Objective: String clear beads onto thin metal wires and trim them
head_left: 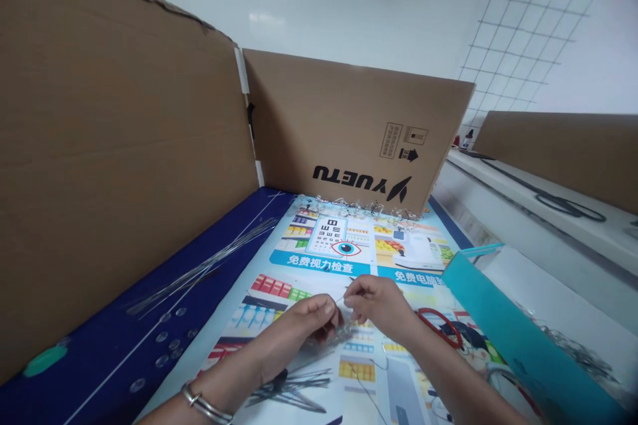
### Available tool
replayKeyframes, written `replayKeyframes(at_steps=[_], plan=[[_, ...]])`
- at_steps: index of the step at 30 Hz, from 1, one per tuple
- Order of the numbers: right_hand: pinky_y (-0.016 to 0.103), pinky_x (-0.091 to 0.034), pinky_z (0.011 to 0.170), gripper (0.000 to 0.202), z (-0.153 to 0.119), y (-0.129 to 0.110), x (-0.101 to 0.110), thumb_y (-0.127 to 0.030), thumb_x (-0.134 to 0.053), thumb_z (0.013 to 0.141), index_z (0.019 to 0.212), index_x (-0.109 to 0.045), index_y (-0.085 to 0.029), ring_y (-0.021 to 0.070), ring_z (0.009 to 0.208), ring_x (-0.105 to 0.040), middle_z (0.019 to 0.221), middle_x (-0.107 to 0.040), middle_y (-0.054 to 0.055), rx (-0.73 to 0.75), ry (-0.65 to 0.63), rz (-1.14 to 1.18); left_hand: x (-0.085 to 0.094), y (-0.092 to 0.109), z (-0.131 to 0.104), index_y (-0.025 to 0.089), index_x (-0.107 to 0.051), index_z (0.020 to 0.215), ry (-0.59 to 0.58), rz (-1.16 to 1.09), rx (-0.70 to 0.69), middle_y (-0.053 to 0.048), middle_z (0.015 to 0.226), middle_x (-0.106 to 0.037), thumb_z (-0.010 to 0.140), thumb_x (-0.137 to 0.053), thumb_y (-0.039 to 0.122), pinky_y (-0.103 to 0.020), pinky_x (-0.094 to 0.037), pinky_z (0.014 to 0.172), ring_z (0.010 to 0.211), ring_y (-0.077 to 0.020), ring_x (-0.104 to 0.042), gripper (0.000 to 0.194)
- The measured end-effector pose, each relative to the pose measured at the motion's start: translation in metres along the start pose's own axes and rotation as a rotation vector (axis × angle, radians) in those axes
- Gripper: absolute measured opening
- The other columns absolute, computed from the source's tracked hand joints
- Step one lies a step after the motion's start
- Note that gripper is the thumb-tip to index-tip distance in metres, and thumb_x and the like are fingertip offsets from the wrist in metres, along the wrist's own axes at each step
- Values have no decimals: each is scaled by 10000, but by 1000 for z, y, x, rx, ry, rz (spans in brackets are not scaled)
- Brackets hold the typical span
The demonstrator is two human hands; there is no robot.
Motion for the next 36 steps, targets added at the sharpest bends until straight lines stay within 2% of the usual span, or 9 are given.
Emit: replayKeyframes(at_steps=[6, 9, 13, 17, 22, 26, 28, 32, 36], plan=[[225, -439, 456, 249, 13, 22, 7, -355, -694, 631, 720, -576, -154, 112, 499, -556, 609, -596, -4, -64, 152, 337, 10, 4, 6, 150, -554, 699, 122, -90, -78, -5, 652, -574, 730, -628, 383, -217, -325, 570, 587, -103, -479, 246], [222, -448, 492, 287, 12, 30, 4, -402, -682, 650, 737, -549, -163, 101, 539, -556, 668, -593, 1, -67, 188, 445, 10, 4, 6, 152, -550, 694, 145, -158, -82, -41, 838, -615, 751, -614, 355, -231, -369, 652, 735, -130, -532, 220], [229, -458, 533, 283, 8, 32, -6, -416, -668, 674, 737, -542, -170, 98, 572, -555, 719, -595, 7, -63, 195, 536, 6, -1, 7, 157, -554, 746, 95, -286, -59, -75, 1019, -606, 774, -600, 305, -286, -402, 750, 890, -178, -558, 158], [239, -448, 503, 268, 4, 25, -12, -386, -689, 658, 737, -565, -162, 116, 547, -560, 685, -622, 21, -50, 140, 486, 9, -2, 6, 160, -558, 755, 80, -313, -62, -76, 930, -645, 778, -596, 302, -302, -418, 743, 852, -185, -584, 149], [215, -402, 456, 239, 3, 20, -12, -356, -700, 638, 678, -591, -148, 97, 463, -510, 520, -589, -9, -46, 101, 279, 17, 3, 4, 134, -596, 708, 59, -172, 6, -82, 742, -664, 769, -579, 386, -273, -414, 642, 698, -180, -592, 259], [221, -395, 436, 263, 4, 21, -12, -378, -704, 619, 659, -583, -148, 90, 412, -487, 482, -579, -20, -83, 116, 255, 21, 7, 5, 147, -602, 734, 131, -125, -69, -52, 647, -630, 790, -525, 450, -245, -389, 622, 709, -179, -580, 317], [222, -393, 437, 263, 4, 22, -11, -376, -706, 615, 657, -582, -148, 89, 405, -486, 474, -579, -21, -93, 132, 245, 21, 7, 6, 155, -601, 748, 142, -84, -83, -43, 692, -627, 802, -507, 455, -225, -375, 604, 707, -158, -563, 319], [219, -385, 434, 250, 5, 23, -12, -359, -704, 619, 651, -576, -147, 90, 409, -484, 472, -579, -19, -88, 114, 246, 15, 7, 3, 140, -603, 712, 33, -40, -22, -65, 887, -638, 768, -591, 378, -225, -390, 619, 739, -143, -553, 245], [209, -340, 421, 225, 4, 20, -15, -340, -710, 615, 644, -582, -157, 88, 413, -460, 450, -536, -41, -40, 90, 242, 10, 6, -1, 125, -639, 754, -115, -150, 37, -103, 883, -633, 749, -616, 338, -339, -450, 706, 871, -231, -563, 214]])
Point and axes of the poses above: each hand's wrist, its own z-axis towards the middle knuckle, its own x-axis out of the back of the hand, y = z × x, the point moved 2 cm from there along z, towards the middle knuckle
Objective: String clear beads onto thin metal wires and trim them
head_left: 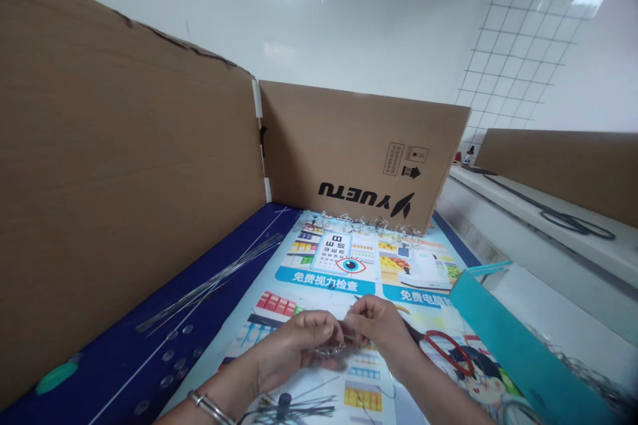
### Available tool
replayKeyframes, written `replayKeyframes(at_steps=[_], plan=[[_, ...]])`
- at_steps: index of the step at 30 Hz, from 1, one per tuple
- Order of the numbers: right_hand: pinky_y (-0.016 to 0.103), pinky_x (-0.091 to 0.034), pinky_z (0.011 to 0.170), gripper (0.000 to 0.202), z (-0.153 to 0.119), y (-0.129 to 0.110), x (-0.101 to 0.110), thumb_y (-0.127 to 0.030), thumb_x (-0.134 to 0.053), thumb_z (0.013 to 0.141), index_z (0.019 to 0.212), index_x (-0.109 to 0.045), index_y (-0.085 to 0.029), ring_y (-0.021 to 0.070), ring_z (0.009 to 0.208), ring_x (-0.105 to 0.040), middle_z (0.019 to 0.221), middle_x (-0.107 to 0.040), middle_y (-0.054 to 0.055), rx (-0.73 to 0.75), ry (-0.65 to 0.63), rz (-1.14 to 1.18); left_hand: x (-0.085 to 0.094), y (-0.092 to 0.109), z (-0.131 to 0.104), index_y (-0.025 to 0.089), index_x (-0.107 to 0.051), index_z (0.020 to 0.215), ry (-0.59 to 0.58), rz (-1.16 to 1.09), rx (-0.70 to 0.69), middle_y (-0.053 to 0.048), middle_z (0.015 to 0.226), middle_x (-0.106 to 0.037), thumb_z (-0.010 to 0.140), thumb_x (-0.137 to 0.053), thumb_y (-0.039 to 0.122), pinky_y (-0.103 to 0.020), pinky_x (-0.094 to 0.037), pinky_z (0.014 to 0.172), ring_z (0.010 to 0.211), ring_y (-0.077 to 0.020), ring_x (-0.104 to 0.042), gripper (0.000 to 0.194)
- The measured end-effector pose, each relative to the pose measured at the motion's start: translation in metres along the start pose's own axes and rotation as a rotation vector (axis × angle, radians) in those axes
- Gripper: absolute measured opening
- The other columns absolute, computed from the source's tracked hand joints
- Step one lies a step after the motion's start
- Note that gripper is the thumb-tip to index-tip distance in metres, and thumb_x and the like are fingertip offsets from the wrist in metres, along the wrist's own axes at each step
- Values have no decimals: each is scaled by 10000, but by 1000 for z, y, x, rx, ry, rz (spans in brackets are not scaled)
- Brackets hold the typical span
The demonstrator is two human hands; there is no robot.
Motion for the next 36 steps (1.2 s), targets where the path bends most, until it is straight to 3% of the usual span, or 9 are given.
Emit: replayKeyframes(at_steps=[7, 12, 16, 19, 22, 24, 26, 30, 36], plan=[[244, -391, 559, 137, 2, -18, 11, -318, -656, 670, 703, -658, -184, 125, 589, -505, 647, -601, -7, 118, -42, -200, -3, -1, -3, 125, -649, 1001, -33, -71, -25, -141, 1036, -622, 751, -622, 297, -288, -440, 705, 998, -255, -536, 306], [260, -405, 571, 155, 5, -20, 22, -292, -664, 650, 784, -674, -215, 147, 624, -523, 734, -624, 9, 198, -26, -478, -9, -4, -5, 123, -635, 1044, -76, -137, 6, -156, 1112, -600, 753, -623, 251, -353, -425, 819, 1093, -282, -497, 318], [258, -419, 594, 90, 2, -19, 11, -257, -602, 702, 763, -659, -224, 154, 653, -550, 745, -638, 5, 230, -66, -488, -13, -5, -6, 105, -637, 1035, -108, -168, 11, -180, 1097, -606, 765, -611, 235, -401, -410, 854, 1106, -302, -492, 301], [273, -432, 646, 155, 3, -20, 16, -308, -531, 767, 829, -650, -231, 176, 727, -578, 802, -649, 17, 233, -88, -529, -10, -4, -4, 102, -614, 1079, -82, -152, -17, -187, 1121, -594, 773, -602, 236, -396, -408, 857, 1111, -296, -487, 334], [326, -415, 734, 295, 5, -20, 37, -400, -554, 747, 989, -627, -249, 230, 853, -564, 923, -631, 59, 255, -101, -887, -5, -2, -1, 115, -594, 1113, -26, -113, -56, -178, 1145, -586, 784, -591, 242, -379, -395, 874, 1108, -277, -492, 353], [383, -389, 782, 585, 5, -17, 53, -464, -660, 623, 1148, -547, -233, 325, 1015, -484, 1108, -560, 128, 220, -88, -1232, -1, 0, 1, 127, -591, 1118, 22, -70, -85, -168, 1159, -582, 793, -582, 249, -359, -391, 873, 1112, -265, -490, 347], [401, -386, 762, 640, 3, -12, 60, -467, -644, 632, 1204, -497, -221, 356, 1041, -449, 1148, -525, 159, 167, -97, -1477, 2, 2, 2, 140, -591, 1119, 63, -35, -105, -157, 1169, -579, 804, -569, 264, -341, -393, 864, 1122, -258, -482, 339], [396, -364, 756, 303, 1, -5, 47, -255, -485, 767, 1050, -574, -188, 298, 934, -482, 971, -570, 138, 198, -95, -1591, 5, 3, 3, 150, -595, 1112, 117, -1, -121, -145, 1152, -594, 810, -559, 293, -330, -401, 844, 1117, -258, -487, 335], [366, -359, 733, 317, 9, 3, 29, -11, -380, 740, 971, -570, -116, 266, 876, -486, 891, -566, 153, 232, -3, -1606, 7, 1, 5, 162, -601, 1102, 147, 45, -141, -136, 1142, -605, 805, -560, 326, -339, -392, 851, 1126, -262, -484, 341]])
Point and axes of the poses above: each hand's wrist, its own z-axis towards the middle knuckle, its own x-axis out of the back of the hand, y = z × x, the point moved 2 cm from there along z, towards the middle knuckle
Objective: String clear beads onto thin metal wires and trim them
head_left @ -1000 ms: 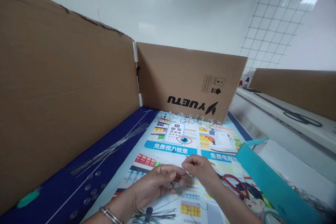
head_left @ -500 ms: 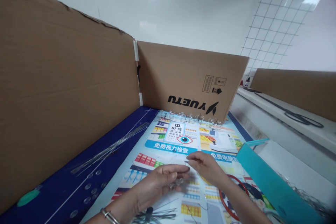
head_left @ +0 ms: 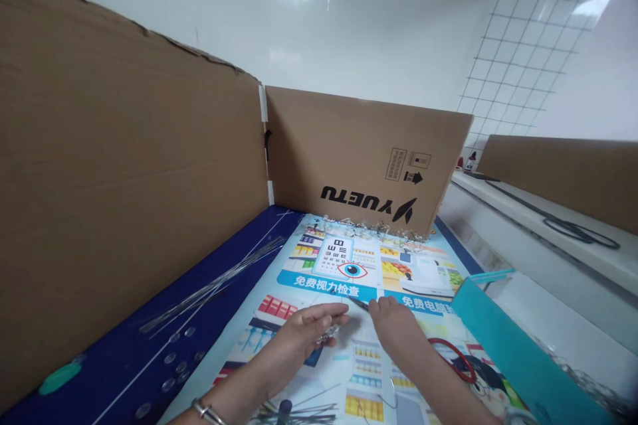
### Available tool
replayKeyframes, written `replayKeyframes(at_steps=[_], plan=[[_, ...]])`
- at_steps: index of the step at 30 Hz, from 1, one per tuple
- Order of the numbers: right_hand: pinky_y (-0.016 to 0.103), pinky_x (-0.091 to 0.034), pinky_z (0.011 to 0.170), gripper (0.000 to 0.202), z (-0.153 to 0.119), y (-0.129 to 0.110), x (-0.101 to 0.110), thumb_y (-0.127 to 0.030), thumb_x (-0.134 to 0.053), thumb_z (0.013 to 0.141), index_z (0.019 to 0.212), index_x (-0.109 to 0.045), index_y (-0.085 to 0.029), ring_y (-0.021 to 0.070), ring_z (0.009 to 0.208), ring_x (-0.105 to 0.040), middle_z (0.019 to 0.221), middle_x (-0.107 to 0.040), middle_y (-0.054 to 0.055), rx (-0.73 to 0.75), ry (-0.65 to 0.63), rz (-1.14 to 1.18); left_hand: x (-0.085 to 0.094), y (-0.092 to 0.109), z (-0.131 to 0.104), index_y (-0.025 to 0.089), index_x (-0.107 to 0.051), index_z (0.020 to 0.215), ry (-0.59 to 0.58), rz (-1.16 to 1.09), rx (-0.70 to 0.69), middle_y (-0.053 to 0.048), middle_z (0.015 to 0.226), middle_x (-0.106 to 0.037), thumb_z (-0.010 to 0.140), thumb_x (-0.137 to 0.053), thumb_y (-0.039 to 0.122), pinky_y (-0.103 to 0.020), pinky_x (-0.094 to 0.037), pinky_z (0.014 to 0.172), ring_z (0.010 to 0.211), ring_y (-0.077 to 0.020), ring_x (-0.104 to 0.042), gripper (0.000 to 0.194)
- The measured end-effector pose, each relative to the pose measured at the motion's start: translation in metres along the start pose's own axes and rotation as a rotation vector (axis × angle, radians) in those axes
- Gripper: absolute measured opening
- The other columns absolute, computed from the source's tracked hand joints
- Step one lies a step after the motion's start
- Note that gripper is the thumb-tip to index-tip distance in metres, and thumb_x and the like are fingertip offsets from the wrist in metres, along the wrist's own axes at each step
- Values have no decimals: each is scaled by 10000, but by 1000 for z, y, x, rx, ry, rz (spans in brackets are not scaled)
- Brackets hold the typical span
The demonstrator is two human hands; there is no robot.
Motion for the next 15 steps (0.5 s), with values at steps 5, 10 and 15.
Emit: replayKeyframes(at_steps=[5, 10, 15], plan=[[304, -369, 790, 345, 1, 8, 14, 1, -377, 732, 990, -540, -162, 202, 911, -490, 940, -538, 100, -37, 100, 181, 2, -2, 1, 172, -593, 1121, 34, 41, -38, -132, 1136, -610, 799, -566, 342, -354, -374, 873, 1118, -264, -490, 365], [298, -462, 563, 253, -5, -4, 24, -393, -372, 846, 893, -514, -189, 167, 681, -548, 800, -508, 34, -132, -167, 1382, 4, -1, 2, 182, -586, 1133, 59, 49, -101, -128, 1155, -596, 800, -563, 338, -365, -370, 886, 1139, -265, -470, 369], [291, -468, 442, 475, -17, -37, 16, -517, -293, 855, 867, -553, -119, 153, 507, -571, 672, -540, 39, -82, -609, 2064, 4, 3, 2, 176, -584, 1139, 43, 4, -199, -132, 1220, -547, 799, -565, 304, -371, -365, 887, 1181, -277, -421, 364]])
Point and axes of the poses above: each hand's wrist, its own z-axis towards the middle knuckle, its own x-axis out of the back of the hand, y = z × x, the point moved 2 cm from there along z, towards the middle knuckle
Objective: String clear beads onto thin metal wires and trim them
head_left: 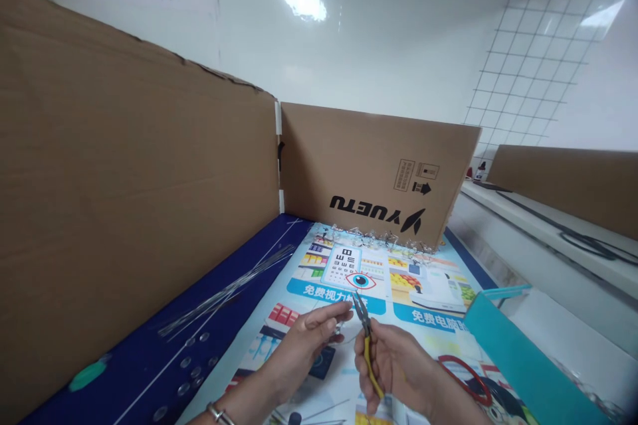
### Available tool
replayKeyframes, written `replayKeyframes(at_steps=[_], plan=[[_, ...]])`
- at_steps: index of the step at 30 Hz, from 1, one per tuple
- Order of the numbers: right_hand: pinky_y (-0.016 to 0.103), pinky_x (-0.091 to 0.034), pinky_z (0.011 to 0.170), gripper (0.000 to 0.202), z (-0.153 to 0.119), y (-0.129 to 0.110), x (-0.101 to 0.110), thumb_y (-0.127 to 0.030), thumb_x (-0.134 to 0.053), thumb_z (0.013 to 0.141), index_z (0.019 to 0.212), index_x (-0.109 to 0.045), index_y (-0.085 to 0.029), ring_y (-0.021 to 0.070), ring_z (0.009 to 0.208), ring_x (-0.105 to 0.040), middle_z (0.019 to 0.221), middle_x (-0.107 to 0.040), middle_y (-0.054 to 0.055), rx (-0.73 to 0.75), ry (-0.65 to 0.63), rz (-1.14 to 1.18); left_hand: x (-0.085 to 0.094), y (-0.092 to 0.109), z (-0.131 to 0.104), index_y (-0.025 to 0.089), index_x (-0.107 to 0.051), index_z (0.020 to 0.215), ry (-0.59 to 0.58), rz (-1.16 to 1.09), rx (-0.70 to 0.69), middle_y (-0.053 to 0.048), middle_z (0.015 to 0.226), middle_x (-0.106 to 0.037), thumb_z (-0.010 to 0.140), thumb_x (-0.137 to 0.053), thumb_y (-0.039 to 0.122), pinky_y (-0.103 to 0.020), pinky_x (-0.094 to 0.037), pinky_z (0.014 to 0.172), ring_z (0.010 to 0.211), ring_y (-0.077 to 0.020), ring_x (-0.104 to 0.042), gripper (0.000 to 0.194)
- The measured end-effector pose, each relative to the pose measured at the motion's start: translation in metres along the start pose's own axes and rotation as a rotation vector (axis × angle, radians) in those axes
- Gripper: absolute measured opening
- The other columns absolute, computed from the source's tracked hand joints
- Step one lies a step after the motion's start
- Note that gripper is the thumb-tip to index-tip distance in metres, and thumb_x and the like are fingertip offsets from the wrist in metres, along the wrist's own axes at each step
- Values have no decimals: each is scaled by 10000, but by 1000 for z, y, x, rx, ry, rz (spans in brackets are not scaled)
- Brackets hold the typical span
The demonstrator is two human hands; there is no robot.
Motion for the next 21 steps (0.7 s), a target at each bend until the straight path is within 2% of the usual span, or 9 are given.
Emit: replayKeyframes(at_steps=[5, 15, 21], plan=[[301, -481, 442, 503, 3, 11, -9, -499, -279, 862, 822, -578, -96, 158, 474, -586, 664, -577, 56, 10, -48, 96, -6, 6, -3, 175, -551, 1183, -58, 35, -39, -122, 1234, -538, 813, -541, 304, -396, -335, 919, 1165, -283, -435, 391], [271, -457, 409, 461, 1, 7, -11, -473, -281, 869, 833, -561, -108, 149, 444, -577, 651, -566, 40, 39, -77, 108, -9, 9, -4, 187, -562, 1172, -89, 123, -57, -100, 1233, -540, 801, -539, 353, -407, -343, 913, 1146, -288, -446, 408], [220, -412, 354, 448, 1, 7, -10, -508, -314, 857, 846, -547, -126, 119, 407, -540, 618, -543, 13, 59, -45, 67, -11, 9, -4, 197, -545, 1193, -119, 126, -65, -98, 1229, -543, 804, -539, 345, -402, -345, 909, 1138, -281, -451, 417]])
Point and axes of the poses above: each hand's wrist, its own z-axis towards the middle knuckle, its own x-axis out of the back of the hand, y = z × x, the point moved 2 cm from there along z, towards the middle knuckle
